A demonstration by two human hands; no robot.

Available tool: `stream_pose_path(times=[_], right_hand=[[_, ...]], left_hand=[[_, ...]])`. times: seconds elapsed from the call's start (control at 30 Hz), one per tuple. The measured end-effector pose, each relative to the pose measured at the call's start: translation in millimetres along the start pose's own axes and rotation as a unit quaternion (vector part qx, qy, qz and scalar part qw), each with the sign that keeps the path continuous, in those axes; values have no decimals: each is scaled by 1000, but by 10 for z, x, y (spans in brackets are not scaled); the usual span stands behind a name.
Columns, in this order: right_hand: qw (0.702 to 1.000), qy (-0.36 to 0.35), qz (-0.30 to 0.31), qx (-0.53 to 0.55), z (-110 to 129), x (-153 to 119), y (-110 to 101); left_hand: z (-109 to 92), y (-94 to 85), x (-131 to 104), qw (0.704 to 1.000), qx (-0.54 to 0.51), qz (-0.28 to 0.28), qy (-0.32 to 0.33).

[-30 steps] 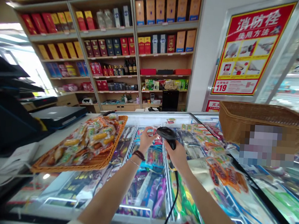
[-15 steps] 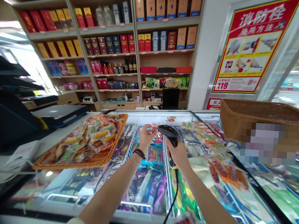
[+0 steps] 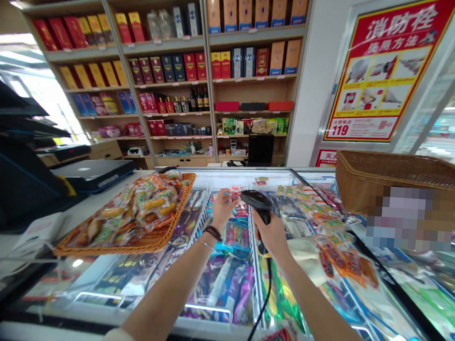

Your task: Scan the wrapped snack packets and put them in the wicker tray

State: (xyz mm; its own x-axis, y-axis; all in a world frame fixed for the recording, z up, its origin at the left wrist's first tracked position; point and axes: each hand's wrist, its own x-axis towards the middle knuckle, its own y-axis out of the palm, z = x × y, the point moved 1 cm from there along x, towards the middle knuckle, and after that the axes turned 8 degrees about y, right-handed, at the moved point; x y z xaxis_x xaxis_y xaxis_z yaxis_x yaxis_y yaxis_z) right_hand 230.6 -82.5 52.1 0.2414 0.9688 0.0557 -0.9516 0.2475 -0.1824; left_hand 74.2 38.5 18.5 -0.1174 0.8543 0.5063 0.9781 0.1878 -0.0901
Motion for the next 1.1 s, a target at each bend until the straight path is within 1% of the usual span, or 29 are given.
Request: stream_pose_path(times=[0.1, 0.23, 0.3, 0.4, 0.53, 0.73, 0.97, 1.1], right_hand=[[1000, -3, 4, 7, -16, 10, 0], [1000, 0, 2, 14, -24, 13, 7], [1000, -2, -1, 23, -9, 2, 15], [1000, -7, -11, 23, 33, -21, 24], [1000, -4, -16, -11, 75, -47, 23], [998, -5, -29, -50, 92, -71, 18], [998, -12, -25, -65, 115, -89, 4], [997, -14, -27, -66, 126, -100, 4]], left_hand=[[-20, 6, 7, 1000, 18, -15, 14], [-11, 46, 29, 998, -61, 4, 16], [11, 62, 31, 995, -99, 7, -2], [56, 78, 16, 985, -164, 18, -46], [114, 83, 6, 972, -227, 13, -66], [179, 101, 39, 971, -228, 11, -67], [226, 114, 60, 969, -244, 11, -47], [237, 123, 63, 972, -231, 3, -46]])
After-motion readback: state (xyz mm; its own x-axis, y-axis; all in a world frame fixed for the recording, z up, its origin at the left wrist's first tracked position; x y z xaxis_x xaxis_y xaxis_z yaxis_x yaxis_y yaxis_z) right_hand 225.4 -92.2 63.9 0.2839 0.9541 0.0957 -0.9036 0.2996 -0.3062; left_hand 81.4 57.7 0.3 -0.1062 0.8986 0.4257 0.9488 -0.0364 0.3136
